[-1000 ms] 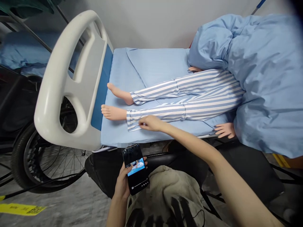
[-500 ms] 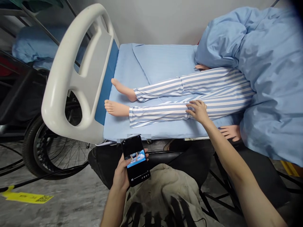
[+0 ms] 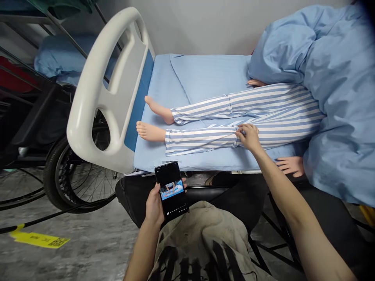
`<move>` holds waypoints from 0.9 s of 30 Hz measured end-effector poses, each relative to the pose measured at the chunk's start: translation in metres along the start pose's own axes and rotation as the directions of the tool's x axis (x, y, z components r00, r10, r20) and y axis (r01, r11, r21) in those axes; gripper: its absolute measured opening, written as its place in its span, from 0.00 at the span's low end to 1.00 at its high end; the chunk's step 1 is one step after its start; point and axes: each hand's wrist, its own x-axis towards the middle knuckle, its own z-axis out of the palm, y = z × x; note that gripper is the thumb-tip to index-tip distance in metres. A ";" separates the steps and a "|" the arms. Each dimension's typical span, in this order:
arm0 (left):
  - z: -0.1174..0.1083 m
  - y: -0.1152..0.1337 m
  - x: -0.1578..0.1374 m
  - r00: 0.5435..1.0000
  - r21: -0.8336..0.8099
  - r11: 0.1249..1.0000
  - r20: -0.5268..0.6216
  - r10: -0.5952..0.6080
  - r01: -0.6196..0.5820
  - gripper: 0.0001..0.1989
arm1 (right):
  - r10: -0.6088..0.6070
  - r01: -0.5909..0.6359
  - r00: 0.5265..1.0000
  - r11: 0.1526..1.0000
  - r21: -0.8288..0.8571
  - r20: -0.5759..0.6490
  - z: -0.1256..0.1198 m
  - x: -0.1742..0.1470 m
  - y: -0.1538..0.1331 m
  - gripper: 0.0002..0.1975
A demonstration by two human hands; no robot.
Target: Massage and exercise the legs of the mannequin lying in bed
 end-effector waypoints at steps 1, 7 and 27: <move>0.000 0.001 0.001 1.000 0.004 1.000 0.016 0.000 0.000 0.32 | 0.005 -0.005 1.000 1.000 -0.009 0.010 0.000 0.000 0.000 0.09; 0.002 0.011 0.008 0.994 0.016 0.998 0.099 0.055 -0.057 0.32 | 0.008 0.002 0.993 0.997 -0.082 0.120 -0.001 0.009 0.001 0.07; 0.007 0.015 0.016 0.989 -0.028 0.997 0.129 0.074 -0.071 0.35 | -0.097 0.095 0.985 0.995 0.016 0.143 -0.009 0.019 0.002 0.07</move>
